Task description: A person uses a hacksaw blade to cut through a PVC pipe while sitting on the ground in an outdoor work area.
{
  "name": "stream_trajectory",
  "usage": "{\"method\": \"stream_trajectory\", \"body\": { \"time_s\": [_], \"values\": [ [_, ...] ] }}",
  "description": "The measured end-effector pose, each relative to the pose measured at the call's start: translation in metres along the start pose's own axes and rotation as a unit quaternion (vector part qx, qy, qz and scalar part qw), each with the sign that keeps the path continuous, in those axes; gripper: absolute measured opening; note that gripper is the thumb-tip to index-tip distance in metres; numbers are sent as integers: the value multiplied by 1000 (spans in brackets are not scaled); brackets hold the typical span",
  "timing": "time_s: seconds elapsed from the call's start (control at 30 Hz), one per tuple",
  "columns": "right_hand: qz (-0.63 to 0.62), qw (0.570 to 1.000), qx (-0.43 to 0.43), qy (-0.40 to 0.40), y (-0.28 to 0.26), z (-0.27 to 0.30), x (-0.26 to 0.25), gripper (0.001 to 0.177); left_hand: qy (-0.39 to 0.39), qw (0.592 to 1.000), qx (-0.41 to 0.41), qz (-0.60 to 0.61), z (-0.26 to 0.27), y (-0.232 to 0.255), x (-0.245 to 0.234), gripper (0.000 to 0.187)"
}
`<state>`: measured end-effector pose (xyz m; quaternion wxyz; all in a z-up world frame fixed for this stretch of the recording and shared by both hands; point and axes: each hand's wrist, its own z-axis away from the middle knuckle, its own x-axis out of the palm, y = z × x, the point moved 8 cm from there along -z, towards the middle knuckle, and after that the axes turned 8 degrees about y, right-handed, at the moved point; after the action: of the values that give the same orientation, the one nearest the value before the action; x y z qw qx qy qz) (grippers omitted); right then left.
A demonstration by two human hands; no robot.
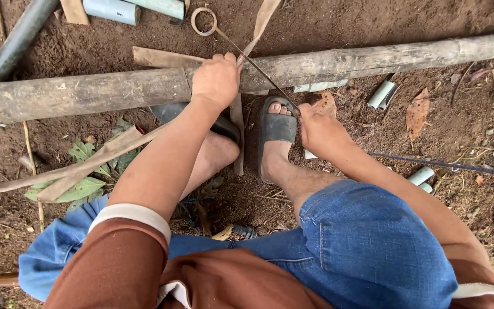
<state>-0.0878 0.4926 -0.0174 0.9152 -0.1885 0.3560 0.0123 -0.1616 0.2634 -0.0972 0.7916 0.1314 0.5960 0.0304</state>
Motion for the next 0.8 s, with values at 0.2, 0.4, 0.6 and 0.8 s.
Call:
{"method": "stream_trajectory", "body": {
  "time_s": [0.2, 0.4, 0.6, 0.8],
  "values": [
    [20, 1000, -18, 0, -36, -32, -15, 13, 75, 996, 34, -42, 10, 3, 14, 33],
    [-15, 999, -36, 19, -28, -33, -13, 20, 70, 996, 40, 32, 1, -9, 31, 41],
    [18, 999, -4, 26, -7, -6, 5, 22, 72, 995, 34, 56, 2, -8, 26, 41],
    [5, 999, -36, 34, -47, -42, -30, 18, 128, 991, 35, 17, 0, -9, 36, 39]
  ]
}}
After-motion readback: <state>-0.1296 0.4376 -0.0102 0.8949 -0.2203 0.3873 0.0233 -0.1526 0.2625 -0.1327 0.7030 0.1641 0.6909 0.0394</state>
